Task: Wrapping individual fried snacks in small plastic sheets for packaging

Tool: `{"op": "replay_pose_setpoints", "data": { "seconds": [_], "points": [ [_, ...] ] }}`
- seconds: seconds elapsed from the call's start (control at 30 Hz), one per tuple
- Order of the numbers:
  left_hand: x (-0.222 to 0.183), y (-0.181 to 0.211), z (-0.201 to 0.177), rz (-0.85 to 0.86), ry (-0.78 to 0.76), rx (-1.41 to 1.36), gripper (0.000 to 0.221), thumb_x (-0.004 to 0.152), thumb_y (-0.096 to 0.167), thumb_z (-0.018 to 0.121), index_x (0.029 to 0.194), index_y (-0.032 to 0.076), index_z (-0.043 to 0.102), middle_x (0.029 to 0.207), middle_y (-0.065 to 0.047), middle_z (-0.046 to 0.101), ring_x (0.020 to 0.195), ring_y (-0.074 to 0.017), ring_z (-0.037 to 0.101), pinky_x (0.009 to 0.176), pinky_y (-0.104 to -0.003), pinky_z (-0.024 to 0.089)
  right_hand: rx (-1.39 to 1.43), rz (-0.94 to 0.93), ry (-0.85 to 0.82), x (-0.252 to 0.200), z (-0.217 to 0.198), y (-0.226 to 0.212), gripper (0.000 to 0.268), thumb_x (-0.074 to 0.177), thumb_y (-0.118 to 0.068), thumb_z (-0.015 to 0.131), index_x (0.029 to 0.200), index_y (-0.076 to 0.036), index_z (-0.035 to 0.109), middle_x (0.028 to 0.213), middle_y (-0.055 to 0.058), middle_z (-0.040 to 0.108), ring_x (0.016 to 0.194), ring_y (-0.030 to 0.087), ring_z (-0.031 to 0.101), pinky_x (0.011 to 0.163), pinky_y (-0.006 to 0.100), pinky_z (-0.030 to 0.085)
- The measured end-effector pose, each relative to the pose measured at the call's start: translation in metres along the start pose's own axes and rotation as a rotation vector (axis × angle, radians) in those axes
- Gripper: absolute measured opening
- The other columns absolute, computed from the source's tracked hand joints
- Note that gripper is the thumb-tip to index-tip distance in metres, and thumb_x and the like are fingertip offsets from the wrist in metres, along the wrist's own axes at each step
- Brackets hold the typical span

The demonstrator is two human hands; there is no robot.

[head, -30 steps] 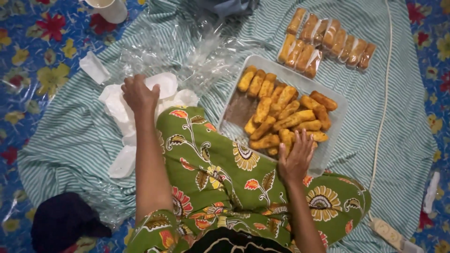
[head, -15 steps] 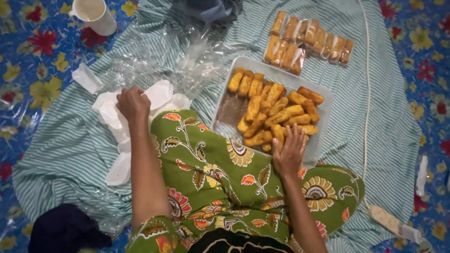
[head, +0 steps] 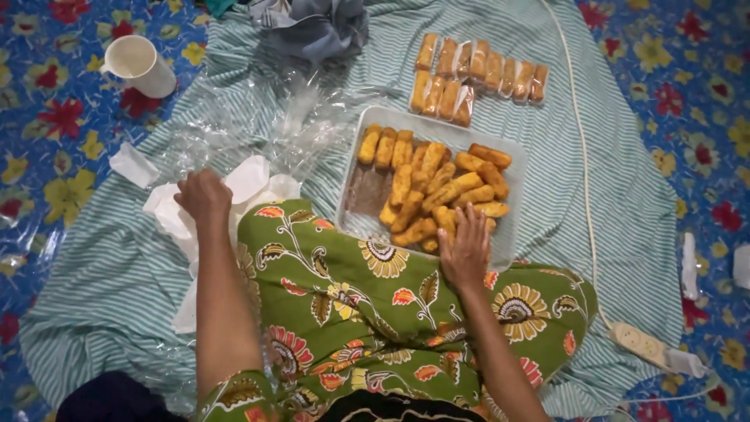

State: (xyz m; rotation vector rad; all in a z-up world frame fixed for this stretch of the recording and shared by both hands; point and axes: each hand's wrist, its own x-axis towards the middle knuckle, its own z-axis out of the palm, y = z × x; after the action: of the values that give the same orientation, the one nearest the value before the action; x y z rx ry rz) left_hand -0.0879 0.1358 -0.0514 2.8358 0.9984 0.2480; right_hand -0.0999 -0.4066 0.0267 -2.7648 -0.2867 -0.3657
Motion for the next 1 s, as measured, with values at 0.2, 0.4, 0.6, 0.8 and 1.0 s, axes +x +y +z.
{"op": "replay_pose_setpoints", "data": {
  "seconds": [0.2, 0.4, 0.6, 0.8, 1.0],
  "points": [
    [0.0, 0.013, -0.044, -0.018, 0.001, -0.031, 0.013, 0.089, 0.016, 0.066, 0.096, 0.008, 0.075, 0.093, -0.017, 0.07, 0.095, -0.0425, 0.067, 0.079, -0.057, 0.053, 0.02, 0.006, -0.005, -0.001, 0.004, 0.002, 0.056, 0.1, -0.041, 0.055, 0.148, -0.014, 0.048, 0.158, 0.015, 0.041, 0.144, 0.046, 0.037, 0.113, 0.063, 0.035],
    [0.009, 0.02, -0.067, -0.038, 0.156, -0.242, 0.009, 0.093, 0.016, 0.065, 0.098, 0.008, 0.067, 0.082, -0.014, 0.069, 0.08, -0.0427, 0.072, 0.067, -0.055, 0.058, -0.006, 0.009, -0.036, -0.001, 0.003, 0.002, 0.055, 0.102, -0.043, 0.053, 0.149, -0.015, 0.047, 0.159, 0.014, 0.04, 0.146, 0.044, 0.036, 0.113, 0.062, 0.035],
    [0.013, 0.054, -0.074, 0.073, 0.477, -0.785, 0.009, 0.088, 0.008, 0.075, 0.095, 0.005, 0.071, 0.084, -0.018, 0.072, 0.079, -0.0368, 0.073, 0.064, -0.038, 0.06, -0.009, 0.019, -0.063, 0.0, -0.003, -0.003, 0.056, 0.102, -0.043, 0.052, 0.15, -0.015, 0.046, 0.159, 0.014, 0.039, 0.147, 0.044, 0.034, 0.112, 0.066, 0.033],
    [-0.038, 0.141, -0.124, -0.139, 0.195, -1.381, 0.011, 0.088, 0.01, 0.076, 0.096, 0.009, 0.07, 0.084, -0.013, 0.07, 0.067, -0.0217, 0.07, 0.049, -0.035, 0.066, 0.013, 0.009, -0.061, 0.002, -0.007, -0.006, 0.056, 0.102, -0.041, 0.052, 0.149, -0.011, 0.047, 0.159, 0.018, 0.039, 0.146, 0.047, 0.033, 0.112, 0.067, 0.032],
    [-0.12, 0.221, -0.122, -0.236, -0.294, -1.546, 0.027, 0.081, 0.015, 0.081, 0.104, 0.012, 0.07, 0.093, -0.004, 0.069, 0.082, -0.0111, 0.065, 0.065, -0.027, 0.064, 0.102, 0.011, -0.026, 0.002, -0.004, 0.004, 0.05, 0.103, -0.035, 0.051, 0.147, -0.012, 0.05, 0.159, 0.015, 0.041, 0.148, 0.043, 0.034, 0.115, 0.06, 0.032]
  ]
}}
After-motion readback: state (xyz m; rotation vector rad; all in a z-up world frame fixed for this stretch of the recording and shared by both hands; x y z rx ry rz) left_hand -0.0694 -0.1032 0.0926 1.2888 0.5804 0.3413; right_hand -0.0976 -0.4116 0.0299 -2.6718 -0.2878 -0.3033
